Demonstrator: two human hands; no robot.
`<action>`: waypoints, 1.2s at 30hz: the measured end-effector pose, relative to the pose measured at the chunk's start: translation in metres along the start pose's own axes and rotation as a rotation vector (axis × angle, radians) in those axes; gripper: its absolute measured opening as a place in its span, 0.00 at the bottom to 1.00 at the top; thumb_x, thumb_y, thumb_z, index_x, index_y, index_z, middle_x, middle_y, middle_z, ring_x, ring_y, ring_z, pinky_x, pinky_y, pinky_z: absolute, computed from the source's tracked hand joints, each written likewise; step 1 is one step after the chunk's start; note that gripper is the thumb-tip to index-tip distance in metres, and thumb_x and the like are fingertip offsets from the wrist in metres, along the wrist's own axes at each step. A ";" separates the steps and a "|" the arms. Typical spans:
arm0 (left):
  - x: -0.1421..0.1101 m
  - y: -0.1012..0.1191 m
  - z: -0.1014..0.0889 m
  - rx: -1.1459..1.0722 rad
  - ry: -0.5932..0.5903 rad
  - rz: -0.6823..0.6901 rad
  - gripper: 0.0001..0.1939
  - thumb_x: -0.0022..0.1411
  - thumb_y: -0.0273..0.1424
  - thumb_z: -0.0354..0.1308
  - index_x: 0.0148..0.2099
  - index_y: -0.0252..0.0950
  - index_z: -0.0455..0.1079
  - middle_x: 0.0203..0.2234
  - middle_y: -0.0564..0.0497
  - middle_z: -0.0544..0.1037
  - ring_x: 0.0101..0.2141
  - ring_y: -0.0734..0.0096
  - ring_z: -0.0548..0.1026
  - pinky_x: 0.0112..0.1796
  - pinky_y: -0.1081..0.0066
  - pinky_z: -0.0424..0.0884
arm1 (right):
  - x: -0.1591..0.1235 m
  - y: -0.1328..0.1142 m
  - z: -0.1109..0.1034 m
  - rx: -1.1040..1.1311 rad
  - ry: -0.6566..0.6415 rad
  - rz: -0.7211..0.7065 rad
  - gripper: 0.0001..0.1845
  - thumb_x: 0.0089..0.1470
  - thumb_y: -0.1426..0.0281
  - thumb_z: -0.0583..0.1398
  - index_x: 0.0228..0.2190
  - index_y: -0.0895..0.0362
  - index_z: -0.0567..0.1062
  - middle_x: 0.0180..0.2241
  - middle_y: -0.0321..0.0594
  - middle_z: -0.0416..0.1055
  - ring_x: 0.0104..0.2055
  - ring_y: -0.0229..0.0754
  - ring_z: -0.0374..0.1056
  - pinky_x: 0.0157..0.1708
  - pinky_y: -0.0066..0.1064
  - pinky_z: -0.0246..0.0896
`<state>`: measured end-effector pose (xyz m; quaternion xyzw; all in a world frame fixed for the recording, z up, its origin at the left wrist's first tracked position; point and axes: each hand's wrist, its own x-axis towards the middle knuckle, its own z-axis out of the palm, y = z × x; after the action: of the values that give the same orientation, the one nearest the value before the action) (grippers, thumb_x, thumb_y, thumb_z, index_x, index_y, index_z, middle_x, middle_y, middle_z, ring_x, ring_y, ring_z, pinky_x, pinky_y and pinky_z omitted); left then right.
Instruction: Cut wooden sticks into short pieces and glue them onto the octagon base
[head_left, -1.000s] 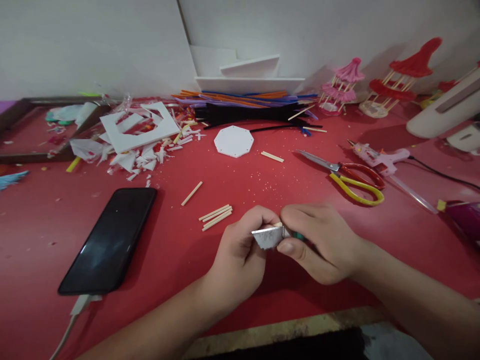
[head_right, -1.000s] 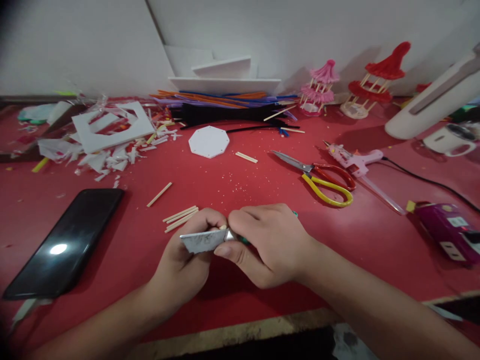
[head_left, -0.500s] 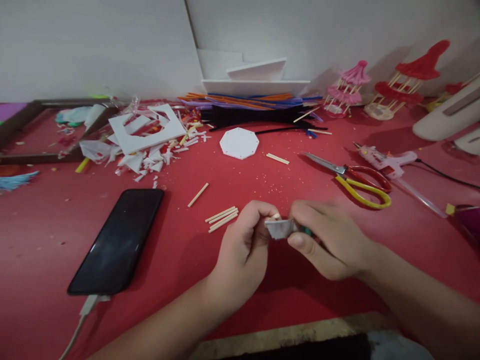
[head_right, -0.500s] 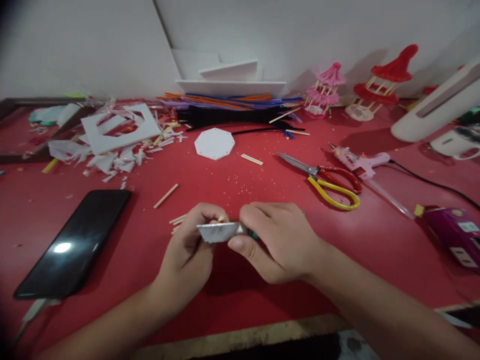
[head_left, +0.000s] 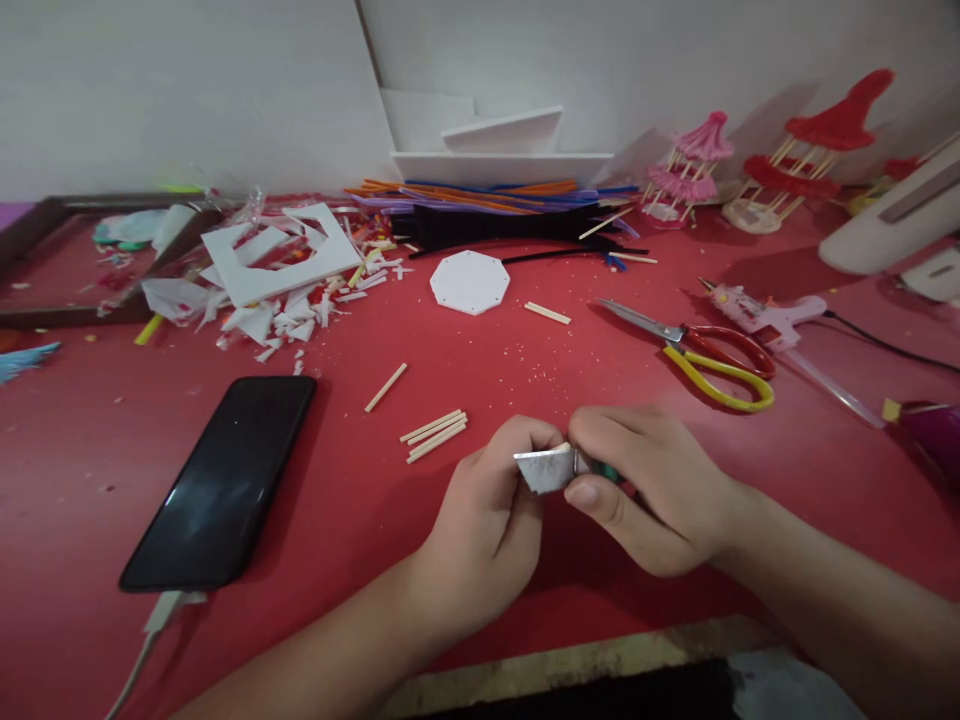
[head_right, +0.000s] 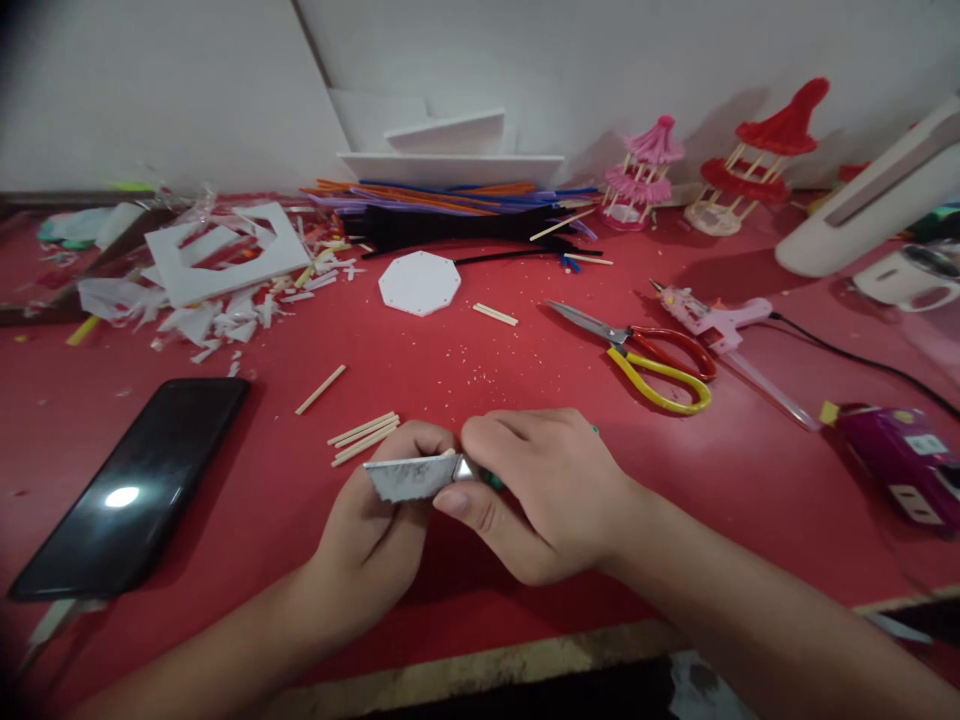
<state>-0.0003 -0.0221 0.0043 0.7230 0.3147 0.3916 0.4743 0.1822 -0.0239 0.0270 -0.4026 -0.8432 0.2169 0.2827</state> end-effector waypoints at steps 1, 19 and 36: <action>0.000 0.000 0.000 0.004 -0.004 0.001 0.13 0.63 0.15 0.46 0.42 0.38 0.62 0.30 0.57 0.70 0.30 0.79 0.67 0.34 0.79 0.65 | 0.000 0.000 0.000 0.004 -0.001 0.003 0.17 0.63 0.58 0.50 0.27 0.54 0.53 0.22 0.28 0.52 0.23 0.32 0.46 0.23 0.27 0.38; 0.002 -0.002 -0.002 0.013 -0.022 0.064 0.18 0.53 0.11 0.46 0.39 0.39 0.59 0.28 0.56 0.67 0.28 0.77 0.64 0.30 0.76 0.62 | -0.001 -0.003 -0.006 0.043 -0.089 0.028 0.19 0.62 0.57 0.50 0.25 0.55 0.56 0.22 0.29 0.54 0.22 0.32 0.49 0.23 0.29 0.40; 0.002 -0.002 -0.002 -0.029 -0.048 0.068 0.15 0.57 0.13 0.48 0.38 0.39 0.59 0.26 0.56 0.67 0.25 0.76 0.63 0.26 0.76 0.60 | 0.000 -0.003 -0.008 0.068 -0.112 0.019 0.20 0.63 0.55 0.49 0.25 0.55 0.56 0.22 0.29 0.54 0.22 0.32 0.48 0.22 0.28 0.40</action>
<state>-0.0009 -0.0191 0.0035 0.7357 0.2727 0.3943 0.4785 0.1858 -0.0248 0.0341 -0.3881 -0.8460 0.2702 0.2464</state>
